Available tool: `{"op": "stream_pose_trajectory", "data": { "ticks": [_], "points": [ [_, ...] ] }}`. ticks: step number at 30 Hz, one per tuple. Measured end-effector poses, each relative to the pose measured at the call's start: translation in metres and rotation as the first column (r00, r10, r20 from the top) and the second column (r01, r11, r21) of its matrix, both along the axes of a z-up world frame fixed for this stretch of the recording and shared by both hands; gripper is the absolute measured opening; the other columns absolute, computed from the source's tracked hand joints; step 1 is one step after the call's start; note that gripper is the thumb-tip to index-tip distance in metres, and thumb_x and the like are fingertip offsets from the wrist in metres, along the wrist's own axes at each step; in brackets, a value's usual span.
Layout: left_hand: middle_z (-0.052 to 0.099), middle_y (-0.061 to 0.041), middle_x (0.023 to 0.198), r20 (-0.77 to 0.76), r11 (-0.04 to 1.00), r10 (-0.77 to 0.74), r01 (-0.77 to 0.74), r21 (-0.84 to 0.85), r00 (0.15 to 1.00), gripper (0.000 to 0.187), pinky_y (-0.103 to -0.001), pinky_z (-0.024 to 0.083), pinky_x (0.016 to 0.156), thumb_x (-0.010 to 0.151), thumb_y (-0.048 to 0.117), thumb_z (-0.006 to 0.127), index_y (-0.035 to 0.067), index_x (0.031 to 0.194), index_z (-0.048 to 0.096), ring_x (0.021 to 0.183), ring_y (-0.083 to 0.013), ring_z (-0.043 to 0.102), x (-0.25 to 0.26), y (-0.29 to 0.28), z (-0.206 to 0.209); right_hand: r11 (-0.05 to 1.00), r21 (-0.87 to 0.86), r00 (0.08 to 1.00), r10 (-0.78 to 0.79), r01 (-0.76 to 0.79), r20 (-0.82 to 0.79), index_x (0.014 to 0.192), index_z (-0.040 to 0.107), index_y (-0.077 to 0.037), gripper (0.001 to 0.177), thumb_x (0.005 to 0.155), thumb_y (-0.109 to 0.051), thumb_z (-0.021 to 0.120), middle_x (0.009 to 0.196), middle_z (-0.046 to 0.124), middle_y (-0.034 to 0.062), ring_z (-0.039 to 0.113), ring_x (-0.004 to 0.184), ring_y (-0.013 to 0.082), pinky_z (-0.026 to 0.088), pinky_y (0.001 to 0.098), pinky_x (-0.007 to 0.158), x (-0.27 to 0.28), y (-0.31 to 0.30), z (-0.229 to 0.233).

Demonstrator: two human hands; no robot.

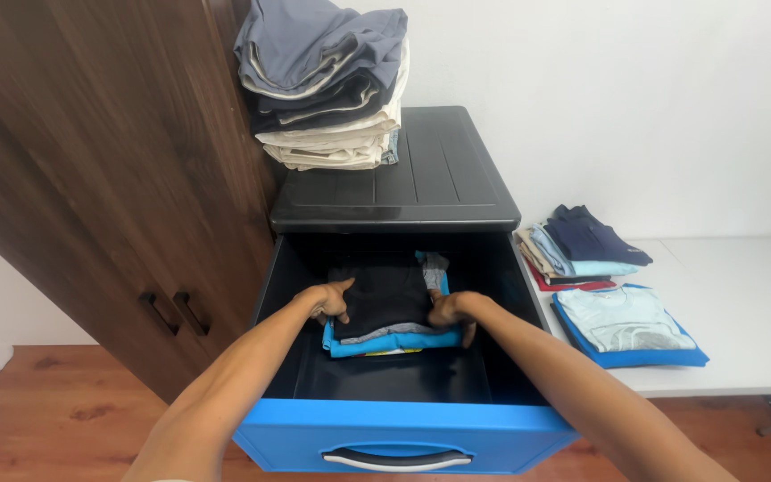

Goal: The person organizes clothes by picking up stacks of folded shirts and trousers from a table and a cabinet top and placing them into different drawers of a blue plastic storage unit.

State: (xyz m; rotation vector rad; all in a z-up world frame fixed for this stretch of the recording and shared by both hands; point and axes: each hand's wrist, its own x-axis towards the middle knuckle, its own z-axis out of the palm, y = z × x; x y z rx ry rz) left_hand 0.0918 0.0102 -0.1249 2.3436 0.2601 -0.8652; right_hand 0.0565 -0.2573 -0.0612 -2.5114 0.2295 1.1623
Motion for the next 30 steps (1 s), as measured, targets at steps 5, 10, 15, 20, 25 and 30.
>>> {"op": "stream_pose_trajectory", "data": {
  "ticks": [5, 10, 15, 20, 25, 30],
  "points": [
    [0.022, -0.010, 0.168, 0.195, 0.919, -0.358, 0.308, 0.245, 0.913, 0.098, -0.046, 0.030, 0.124, 0.089, 0.012, 0.078, 0.035, 0.162, 0.017, 0.153, -0.0324, 0.026, -0.006, 0.012, 0.007, 0.988, 0.138, 0.994, 0.057, -0.069, 0.091, 0.161, 0.013, -0.012, 0.100, 0.088, -0.027, 0.078, 0.158, 0.033, 0.0279, 0.069, 0.119, 0.0393, 0.063, 0.0396, 0.093, 0.001, -0.003, -0.012],
    [0.021, -0.009, 0.170, 0.132, 0.934, -0.286, 0.246, 0.260, 0.949, 0.091, -0.043, 0.036, 0.123, 0.094, 0.022, 0.070, 0.032, 0.163, 0.012, 0.154, -0.0310, 0.028, 0.015, 0.012, -0.004, 0.970, -0.094, 0.926, 0.243, -0.225, 0.290, 0.151, 0.040, -0.009, 0.083, 0.083, -0.035, 0.080, 0.145, 0.054, 0.0201, 0.072, 0.118, 0.0321, 0.060, 0.0403, 0.098, 0.036, -0.005, -0.060],
    [0.017, -0.014, 0.168, 0.250, 0.945, -0.267, 0.202, 0.258, 0.931, 0.093, -0.044, 0.030, 0.125, 0.095, 0.023, 0.069, 0.029, 0.165, 0.008, 0.155, -0.0339, 0.022, 0.008, 0.005, -0.011, 0.940, -0.208, 0.819, 0.337, -0.269, 0.465, 0.154, 0.036, -0.011, 0.083, 0.086, -0.033, 0.079, 0.149, 0.047, 0.0255, 0.056, 0.133, 0.0397, 0.054, 0.0417, 0.107, 0.037, -0.009, -0.052],
    [0.012, -0.017, 0.168, 0.316, 0.944, -0.294, 0.223, 0.241, 0.902, 0.100, -0.047, 0.032, 0.122, 0.089, 0.029, 0.077, 0.025, 0.163, 0.010, 0.152, -0.0380, 0.023, -0.030, -0.031, 0.060, 0.907, -0.269, 0.870, 0.398, -0.325, 0.291, 0.163, 0.007, -0.012, 0.114, 0.086, -0.043, 0.086, 0.156, 0.039, 0.0235, 0.048, 0.139, 0.0374, 0.047, 0.0424, 0.112, 0.014, 0.000, 0.006],
    [0.018, -0.022, 0.165, -0.010, 0.640, -0.632, 0.529, 0.557, 0.775, 0.121, -0.049, 0.044, 0.115, 0.075, 0.036, 0.095, 0.014, 0.160, 0.012, 0.145, -0.0433, 0.036, -0.075, -0.055, 0.078, 0.825, -0.334, 0.742, 0.560, -0.456, 0.368, 0.154, 0.041, -0.018, 0.081, 0.085, -0.039, 0.078, 0.148, 0.057, 0.0150, 0.060, 0.133, 0.0320, 0.053, 0.0405, 0.107, -0.009, 0.003, 0.026],
    [0.039, -0.023, 0.153, 0.174, 0.526, -0.781, 0.480, 0.702, 0.600, 0.105, -0.043, 0.060, 0.092, 0.076, 0.006, 0.086, 0.011, 0.158, 0.020, 0.121, -0.0391, 0.063, -0.030, -0.031, -0.003, 0.846, -0.234, 0.777, 0.532, -0.478, 0.337, 0.154, 0.035, -0.019, 0.083, 0.086, -0.029, 0.081, 0.149, 0.051, 0.0137, 0.053, 0.135, 0.0310, 0.049, 0.0401, 0.111, -0.020, 0.001, 0.020]
  ]
}}
